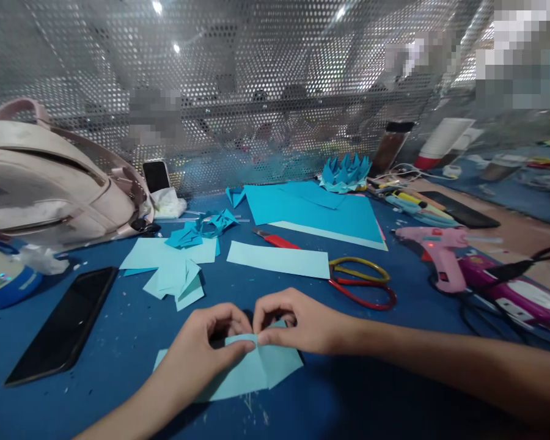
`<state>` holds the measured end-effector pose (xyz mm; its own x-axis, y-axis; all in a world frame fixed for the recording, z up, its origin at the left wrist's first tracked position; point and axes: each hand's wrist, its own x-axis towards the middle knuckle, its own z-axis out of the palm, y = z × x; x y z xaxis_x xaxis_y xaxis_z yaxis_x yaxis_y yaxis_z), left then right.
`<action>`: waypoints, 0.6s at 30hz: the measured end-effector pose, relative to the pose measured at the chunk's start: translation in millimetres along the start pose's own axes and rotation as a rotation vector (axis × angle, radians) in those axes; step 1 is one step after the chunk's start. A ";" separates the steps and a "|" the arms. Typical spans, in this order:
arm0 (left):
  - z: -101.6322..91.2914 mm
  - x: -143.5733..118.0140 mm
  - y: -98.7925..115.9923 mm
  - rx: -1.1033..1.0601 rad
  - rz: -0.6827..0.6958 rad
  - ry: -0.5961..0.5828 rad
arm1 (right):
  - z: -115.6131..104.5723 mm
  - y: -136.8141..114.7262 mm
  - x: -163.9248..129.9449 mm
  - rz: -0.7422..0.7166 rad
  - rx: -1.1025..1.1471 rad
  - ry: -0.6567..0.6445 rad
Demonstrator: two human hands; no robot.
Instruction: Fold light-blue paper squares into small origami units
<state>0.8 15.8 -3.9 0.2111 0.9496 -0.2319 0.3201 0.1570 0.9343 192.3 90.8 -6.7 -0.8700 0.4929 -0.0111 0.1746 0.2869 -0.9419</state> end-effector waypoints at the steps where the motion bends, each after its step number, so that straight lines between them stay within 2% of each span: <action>1: 0.5 -0.4 1.2 0.003 -0.007 -0.003 | 0.2 -0.9 -0.4 -0.026 -0.041 -0.001; 4: 2.2 -1.1 1.3 0.013 0.009 0.001 | 1.0 -2.7 -1.9 -0.088 -0.099 -0.003; 8: 3.4 -1.9 -5.2 0.067 0.061 0.023 | 3.2 -3.1 -3.0 -0.086 -0.100 0.026; 18: 4.7 -10.5 -4.3 0.160 0.203 0.108 | 12.0 -1.2 -3.5 -0.049 0.089 0.113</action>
<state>1.5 3.9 -6.8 0.1890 0.9819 -0.0064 0.4246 -0.0759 0.9022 189.7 78.9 -9.6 -0.8180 0.5711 0.0692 0.0867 0.2413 -0.9666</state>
